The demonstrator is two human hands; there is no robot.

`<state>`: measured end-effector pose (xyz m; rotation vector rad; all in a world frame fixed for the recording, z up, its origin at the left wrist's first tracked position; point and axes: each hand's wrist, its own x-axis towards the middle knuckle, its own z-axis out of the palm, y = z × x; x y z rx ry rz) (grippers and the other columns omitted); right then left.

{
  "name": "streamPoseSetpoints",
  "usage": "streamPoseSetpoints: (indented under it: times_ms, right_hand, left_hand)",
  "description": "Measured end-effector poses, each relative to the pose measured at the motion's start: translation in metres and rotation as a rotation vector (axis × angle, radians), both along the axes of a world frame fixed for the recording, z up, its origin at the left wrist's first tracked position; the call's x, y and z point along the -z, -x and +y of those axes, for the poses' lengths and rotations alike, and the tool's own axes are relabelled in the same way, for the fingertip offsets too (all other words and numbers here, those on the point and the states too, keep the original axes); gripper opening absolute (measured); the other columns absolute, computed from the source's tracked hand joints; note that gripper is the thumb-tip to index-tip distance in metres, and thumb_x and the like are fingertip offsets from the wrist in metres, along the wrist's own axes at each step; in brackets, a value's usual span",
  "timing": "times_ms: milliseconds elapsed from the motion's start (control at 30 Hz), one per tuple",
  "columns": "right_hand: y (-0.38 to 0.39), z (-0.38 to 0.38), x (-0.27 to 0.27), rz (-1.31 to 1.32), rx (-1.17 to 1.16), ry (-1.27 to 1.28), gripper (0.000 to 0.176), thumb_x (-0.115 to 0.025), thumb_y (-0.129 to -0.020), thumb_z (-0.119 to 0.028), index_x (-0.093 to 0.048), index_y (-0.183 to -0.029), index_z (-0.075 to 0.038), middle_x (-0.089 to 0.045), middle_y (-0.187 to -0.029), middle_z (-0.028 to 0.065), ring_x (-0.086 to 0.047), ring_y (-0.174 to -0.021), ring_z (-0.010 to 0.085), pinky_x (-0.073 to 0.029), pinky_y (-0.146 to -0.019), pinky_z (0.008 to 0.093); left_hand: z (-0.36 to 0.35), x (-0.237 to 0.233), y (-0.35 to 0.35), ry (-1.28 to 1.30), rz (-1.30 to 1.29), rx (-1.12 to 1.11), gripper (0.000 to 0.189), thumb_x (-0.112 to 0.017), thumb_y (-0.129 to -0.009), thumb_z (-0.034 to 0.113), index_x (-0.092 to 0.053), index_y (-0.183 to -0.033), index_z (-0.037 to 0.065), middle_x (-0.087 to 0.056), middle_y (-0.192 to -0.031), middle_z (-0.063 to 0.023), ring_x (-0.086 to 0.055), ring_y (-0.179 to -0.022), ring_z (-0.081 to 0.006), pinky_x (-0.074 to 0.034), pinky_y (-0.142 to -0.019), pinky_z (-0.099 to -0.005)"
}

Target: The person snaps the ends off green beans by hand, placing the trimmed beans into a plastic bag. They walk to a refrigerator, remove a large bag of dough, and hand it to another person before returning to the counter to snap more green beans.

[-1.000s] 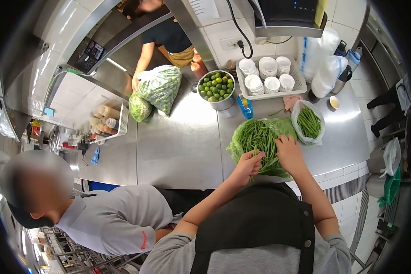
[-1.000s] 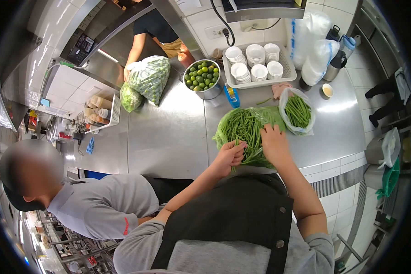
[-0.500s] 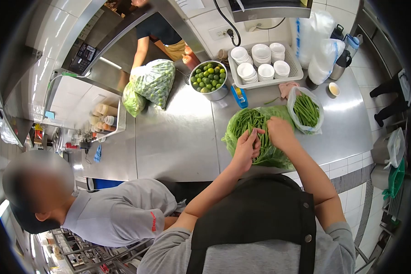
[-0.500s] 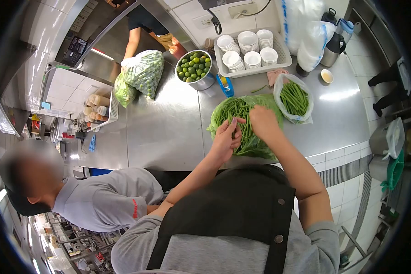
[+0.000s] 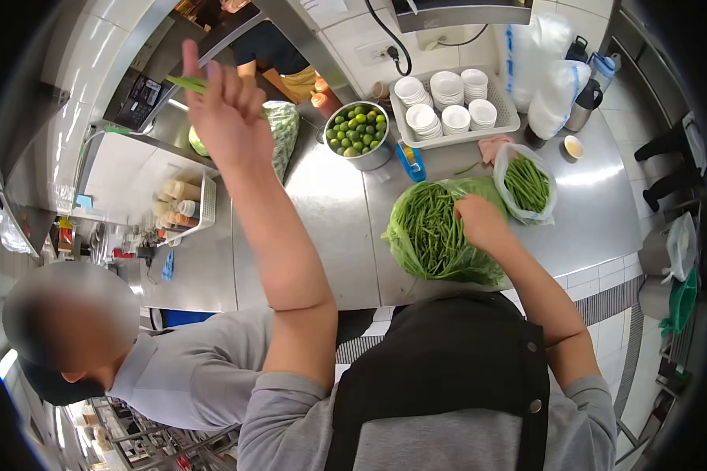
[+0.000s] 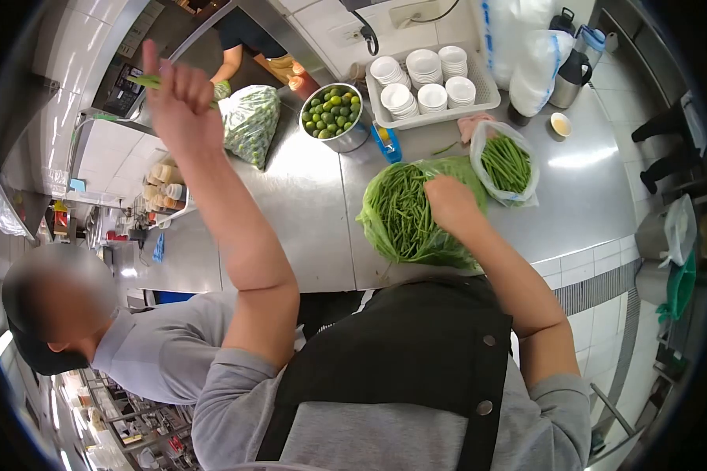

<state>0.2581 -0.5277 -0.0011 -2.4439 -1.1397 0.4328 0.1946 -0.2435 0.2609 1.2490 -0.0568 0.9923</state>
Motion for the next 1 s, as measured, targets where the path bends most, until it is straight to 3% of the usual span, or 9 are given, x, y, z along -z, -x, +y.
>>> streamPoseSetpoints:
  times_ms: [67, 133, 167, 267, 400, 600, 833, 900, 1000]
  right_hand:
    - [0.003, -0.002, 0.002, -0.083, 0.063, -0.022, 0.009, -0.056, -0.082, 0.0, -0.063, -0.087, -0.001, -0.062, -0.096, 0.0208, -0.062, -0.096, 0.0418, -0.052, -0.083, 0.0494]
    - [0.004, -0.003, 0.009, -0.126, 0.079, -0.034, 0.009, -0.056, -0.081, 0.0, -0.064, -0.086, -0.001, -0.063, -0.095, 0.0213, -0.063, -0.095, 0.0424, -0.052, -0.082, 0.0494]
    - [0.001, -0.007, 0.015, -0.131, 0.066, -0.034, 0.009, -0.056, -0.081, 0.0, -0.064, -0.086, -0.001, -0.064, -0.094, 0.0214, -0.063, -0.094, 0.0423, -0.052, -0.082, 0.0491]
    - [-0.008, -0.013, 0.027, 0.01, 0.022, -0.031, 0.008, -0.059, -0.08, -0.001, -0.065, -0.085, -0.001, -0.066, -0.091, 0.0219, -0.064, -0.091, 0.0415, -0.052, -0.081, 0.0481]
    - [-0.003, -0.016, 0.003, 0.159, 0.106, -0.252, 0.006, -0.062, -0.079, -0.002, -0.066, -0.084, 0.0, -0.066, -0.087, 0.0226, -0.065, -0.088, 0.0411, -0.051, -0.079, 0.0468]
    - [0.002, -0.013, -0.04, 0.09, 0.097, -0.396, 0.008, -0.062, -0.081, 0.0, -0.065, -0.089, 0.0, -0.065, -0.088, 0.019, -0.064, -0.086, 0.0398, -0.049, -0.077, 0.0473]
    - [0.002, -0.011, -0.095, 0.036, 0.008, -0.503, 0.009, -0.064, -0.083, -0.001, -0.065, -0.092, 0.001, -0.064, -0.086, 0.0166, -0.064, -0.083, 0.0363, -0.05, -0.074, 0.0427]
    - [0.002, -0.014, -0.101, 0.12, 0.037, -0.535, 0.01, -0.066, -0.085, -0.002, -0.066, -0.095, 0.002, -0.066, -0.086, 0.0152, -0.066, -0.08, 0.0311, -0.052, -0.073, 0.0384]
    - [-0.002, -0.012, -0.096, 0.312, 0.071, -0.637, 0.013, -0.069, -0.087, -0.002, -0.067, -0.099, 0.002, -0.07, -0.087, 0.0134, -0.068, -0.078, 0.0231, -0.054, -0.074, 0.0331]
  left_hand:
    - [-0.006, -0.01, -0.008, -0.044, 0.013, 0.053, 0.046, -0.051, -0.103, 0.015, -0.042, -0.146, 0.001, -0.025, -0.065, 0.007, -0.021, -0.052, -0.0037, -0.017, -0.044, -0.0222]
    - [-0.018, 0.026, -0.021, -0.105, 0.166, 0.077, 0.045, -0.05, -0.105, 0.024, -0.046, -0.14, -0.004, -0.029, -0.065, 0.0082, -0.025, -0.052, -0.0021, -0.016, -0.044, -0.0211]
    - [-0.022, 0.054, -0.028, 0.014, 0.266, 0.192, 0.048, -0.052, -0.104, 0.03, -0.048, -0.137, -0.005, -0.032, -0.065, 0.0088, -0.026, -0.052, -0.0029, -0.02, -0.045, -0.022]
    - [-0.065, 0.146, -0.035, -0.09, 0.758, 0.163, 0.027, -0.054, -0.1, 0.021, -0.07, -0.116, 0.005, -0.05, -0.073, 0.0055, -0.041, -0.058, -0.0043, -0.03, -0.049, -0.0216]
    - [-0.114, 0.224, 0.002, -0.129, 1.085, 0.512, 0.024, -0.06, -0.098, 0.013, -0.071, -0.118, 0.005, -0.057, -0.078, 0.0059, -0.047, -0.065, -0.0038, -0.037, -0.055, -0.0214]
    - [-0.14, 0.259, 0.026, -0.194, 0.824, 0.331, 0.028, -0.069, -0.092, 0.009, -0.069, -0.119, 0.001, -0.07, -0.096, -0.001, -0.058, -0.083, -0.0061, -0.048, -0.072, -0.0249]
    - [-0.149, 0.245, 0.024, -0.274, 0.763, 0.279, 0.021, -0.073, -0.09, 0.008, -0.073, -0.108, -0.001, -0.072, -0.095, -0.0038, -0.06, -0.083, -0.0064, -0.05, -0.075, -0.0257]
    - [-0.152, 0.244, 0.026, -0.168, 0.683, 0.268, 0.018, -0.074, -0.089, 0.009, -0.074, -0.103, -0.001, -0.073, -0.089, -0.0063, -0.061, -0.079, -0.0075, -0.05, -0.071, -0.0276]
    - [-0.15, 0.235, 0.032, -0.077, 0.741, 0.266, 0.015, -0.071, -0.092, 0.006, -0.074, -0.104, -0.002, -0.073, -0.094, -0.0031, -0.061, -0.083, -0.0053, -0.05, -0.076, -0.0237]
